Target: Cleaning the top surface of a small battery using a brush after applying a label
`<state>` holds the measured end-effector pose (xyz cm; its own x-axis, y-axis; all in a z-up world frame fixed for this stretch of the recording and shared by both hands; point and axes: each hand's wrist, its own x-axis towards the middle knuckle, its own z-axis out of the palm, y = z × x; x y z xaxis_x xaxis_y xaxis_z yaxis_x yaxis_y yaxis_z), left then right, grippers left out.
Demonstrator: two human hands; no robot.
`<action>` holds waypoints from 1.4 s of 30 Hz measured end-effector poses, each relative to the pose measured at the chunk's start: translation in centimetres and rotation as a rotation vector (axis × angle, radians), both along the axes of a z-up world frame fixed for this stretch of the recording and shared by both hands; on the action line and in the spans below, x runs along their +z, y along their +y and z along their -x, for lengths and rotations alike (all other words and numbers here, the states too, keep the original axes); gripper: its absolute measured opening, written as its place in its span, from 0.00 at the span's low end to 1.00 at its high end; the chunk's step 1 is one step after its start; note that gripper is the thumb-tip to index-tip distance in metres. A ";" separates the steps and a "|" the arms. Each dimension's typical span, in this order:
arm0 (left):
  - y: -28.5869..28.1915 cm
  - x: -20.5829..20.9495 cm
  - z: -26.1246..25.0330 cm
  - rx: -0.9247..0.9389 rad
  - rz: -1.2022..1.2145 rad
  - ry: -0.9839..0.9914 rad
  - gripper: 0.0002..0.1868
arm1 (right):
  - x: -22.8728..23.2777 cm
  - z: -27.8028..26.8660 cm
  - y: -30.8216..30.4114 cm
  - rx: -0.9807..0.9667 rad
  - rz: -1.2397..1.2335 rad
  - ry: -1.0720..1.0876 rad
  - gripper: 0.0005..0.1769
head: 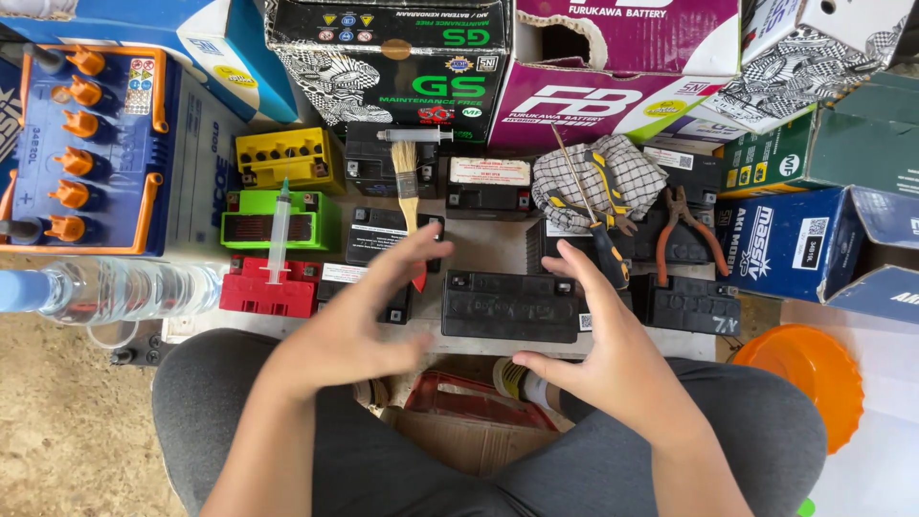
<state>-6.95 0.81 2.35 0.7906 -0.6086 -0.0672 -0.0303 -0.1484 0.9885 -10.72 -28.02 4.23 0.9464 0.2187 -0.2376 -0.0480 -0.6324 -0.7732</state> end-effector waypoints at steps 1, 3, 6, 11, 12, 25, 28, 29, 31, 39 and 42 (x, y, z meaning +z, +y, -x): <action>0.2 -0.3 -0.3 -0.001 -0.001 0.000 0.49 | -0.3 0.3 0.0 -0.001 -0.001 0.000 0.64; 0.6 -0.9 -0.8 0.265 -0.009 -0.200 0.29 | -1.0 1.0 0.0 -0.053 -0.076 -0.037 0.62; -0.2 -3.7 -2.4 0.493 -0.412 -0.443 0.16 | -2.0 1.9 0.0 -0.073 -0.186 -0.107 0.61; -2.5 -7.4 -2.8 0.572 -0.649 -0.635 0.18 | -3.6 3.2 -0.2 -0.113 -0.306 -0.213 0.61; -2.7 -7.9 -2.9 0.597 -0.702 -0.673 0.20 | -4.1 3.4 -0.3 -0.113 -0.341 -0.260 0.61; -1.8 -2.7 -1.6 0.695 -0.514 -0.255 0.25 | -4.1 4.4 -0.7 -0.133 -0.505 -0.414 0.55; -2.6 0.7 0.0 0.799 -0.304 -0.145 0.24 | -3.6 5.3 -0.3 -0.212 -0.476 -0.615 0.41; -3.1 1.6 0.6 0.852 -0.219 -0.166 0.25 | -3.2 5.7 0.0 -0.261 -0.427 -0.671 0.35; -4.8 2.9 2.1 0.904 -0.130 -0.189 0.26 | -1.9 6.2 1.0 -0.309 -0.375 -0.730 0.30; -11.6 1.7 9.4 0.409 0.216 -0.298 0.38 | 4.6 6.7 3.4 -0.332 -0.272 -0.224 0.29; -11.8 2.8 9.3 0.258 0.111 -0.118 0.29 | 3.6 7.0 3.4 -0.479 -0.389 -0.053 0.22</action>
